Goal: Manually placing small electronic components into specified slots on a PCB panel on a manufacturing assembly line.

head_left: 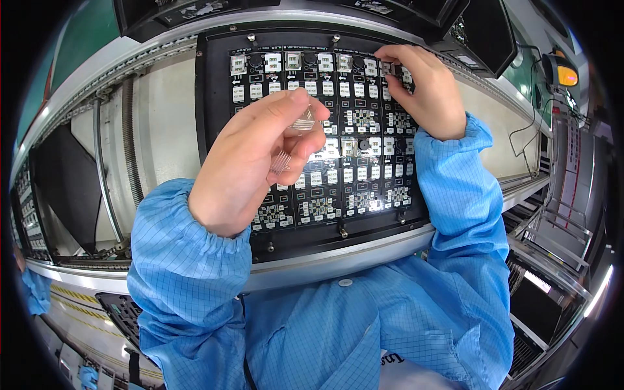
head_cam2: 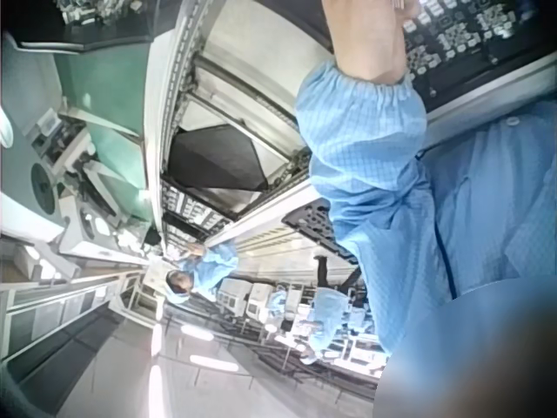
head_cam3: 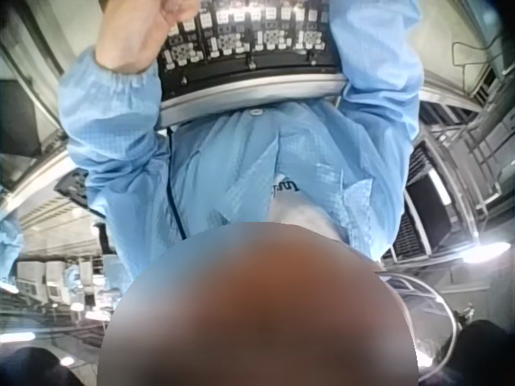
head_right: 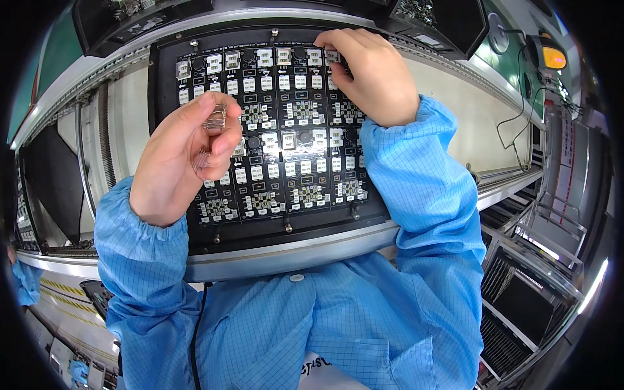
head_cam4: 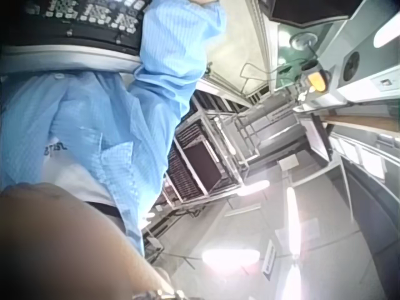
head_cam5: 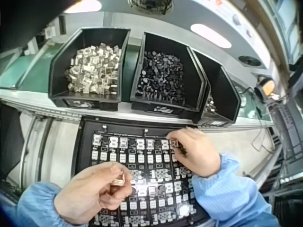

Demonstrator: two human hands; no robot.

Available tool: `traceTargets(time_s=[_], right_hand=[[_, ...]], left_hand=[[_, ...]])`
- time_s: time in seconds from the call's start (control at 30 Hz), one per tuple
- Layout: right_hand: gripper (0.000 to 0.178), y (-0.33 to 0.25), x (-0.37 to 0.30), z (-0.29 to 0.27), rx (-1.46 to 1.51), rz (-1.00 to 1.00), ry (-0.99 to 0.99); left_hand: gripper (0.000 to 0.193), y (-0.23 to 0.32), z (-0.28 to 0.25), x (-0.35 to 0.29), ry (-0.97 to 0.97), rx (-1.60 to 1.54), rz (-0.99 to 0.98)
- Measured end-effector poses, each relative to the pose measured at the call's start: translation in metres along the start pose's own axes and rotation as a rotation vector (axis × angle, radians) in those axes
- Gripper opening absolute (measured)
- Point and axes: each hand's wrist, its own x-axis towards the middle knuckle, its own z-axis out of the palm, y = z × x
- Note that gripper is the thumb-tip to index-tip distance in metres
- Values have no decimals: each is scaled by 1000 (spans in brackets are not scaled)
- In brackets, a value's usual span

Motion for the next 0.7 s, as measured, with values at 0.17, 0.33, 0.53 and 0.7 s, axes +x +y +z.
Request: traceTargets(time_s=[0.17, 0.33, 0.53, 0.7], right_hand=[[35, -13, 1, 2, -30, -5, -3], [36, -19, 3, 6, 6, 29, 18], [30, -18, 6, 7, -23, -27, 89], [23, -18, 4, 6, -32, -41, 103]], left_hand=[[33, 3, 0, -3, 22, 1, -14], [38, 7, 4, -7, 76, 103, 8], [40, 8, 0, -8, 68, 47, -17], [42, 8, 0, -8, 36, 77, -33]])
